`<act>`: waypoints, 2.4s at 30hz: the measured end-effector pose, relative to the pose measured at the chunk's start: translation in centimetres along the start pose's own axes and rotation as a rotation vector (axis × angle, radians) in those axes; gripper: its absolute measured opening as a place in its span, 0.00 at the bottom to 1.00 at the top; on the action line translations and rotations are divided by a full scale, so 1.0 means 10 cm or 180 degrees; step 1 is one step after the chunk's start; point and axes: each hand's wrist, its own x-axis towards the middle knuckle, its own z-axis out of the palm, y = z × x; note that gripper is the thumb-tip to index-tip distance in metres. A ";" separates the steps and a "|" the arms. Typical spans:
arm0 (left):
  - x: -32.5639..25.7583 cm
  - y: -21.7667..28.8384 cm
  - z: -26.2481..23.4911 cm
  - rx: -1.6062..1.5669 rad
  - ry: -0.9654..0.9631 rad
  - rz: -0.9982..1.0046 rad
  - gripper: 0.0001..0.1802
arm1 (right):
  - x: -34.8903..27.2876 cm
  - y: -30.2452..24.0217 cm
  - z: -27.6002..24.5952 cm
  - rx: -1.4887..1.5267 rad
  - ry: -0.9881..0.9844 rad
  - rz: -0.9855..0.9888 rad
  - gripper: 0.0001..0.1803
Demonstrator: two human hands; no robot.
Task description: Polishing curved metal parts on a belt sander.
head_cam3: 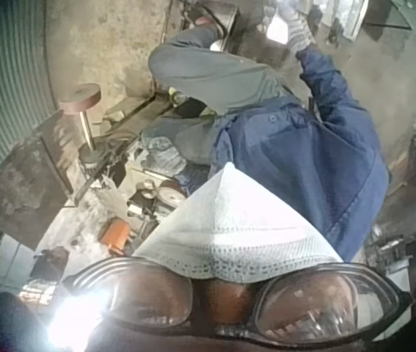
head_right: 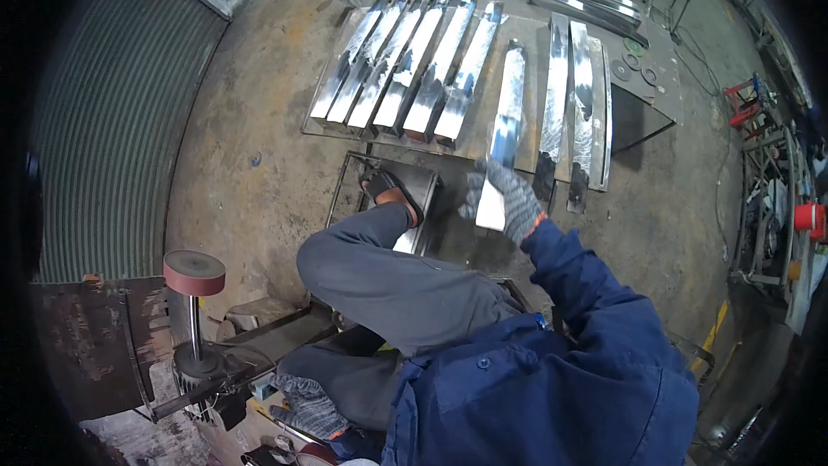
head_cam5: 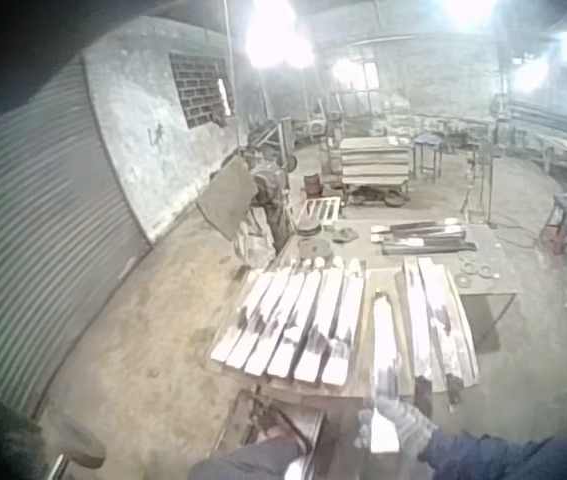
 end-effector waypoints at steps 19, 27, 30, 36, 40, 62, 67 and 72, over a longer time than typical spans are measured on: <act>0.02 -0.28 0.77 -0.1565 -0.2574 -0.1313 0.38 | 1.52 -0.70 -0.44 -0.1082 0.1017 -0.0294 0.26; 0.10 -0.25 0.76 -0.1209 -0.2492 -0.1302 0.37 | 1.84 -0.81 -0.71 -0.1049 0.0914 -0.0274 0.26; 0.07 -0.28 0.83 -0.1027 -0.2437 -0.1246 0.37 | 1.91 -0.84 -0.79 -0.1012 0.0963 -0.0246 0.25; 0.15 -0.35 0.87 -0.1141 -0.2584 -0.1317 0.40 | 2.05 -0.83 -1.12 -0.2102 0.1343 -0.0824 0.24; 0.10 -0.38 0.99 -0.1046 -0.2852 -0.1324 0.40 | 1.75 -0.97 -0.99 -0.3491 0.1957 -0.0975 0.34; -0.06 -0.24 0.91 -0.0701 -0.2590 -0.1089 0.38 | 1.08 -1.39 -0.30 -0.5690 0.3957 -0.0699 0.39; -0.01 -0.28 0.91 -0.0648 -0.2457 -0.1161 0.37 | 0.77 -1.67 -0.68 -0.5498 0.3254 -0.2037 0.38; -0.12 -0.32 1.11 -0.0182 -0.2322 -0.1018 0.34 | 0.01 -1.54 -0.08 -0.4696 0.1878 -0.2159 0.51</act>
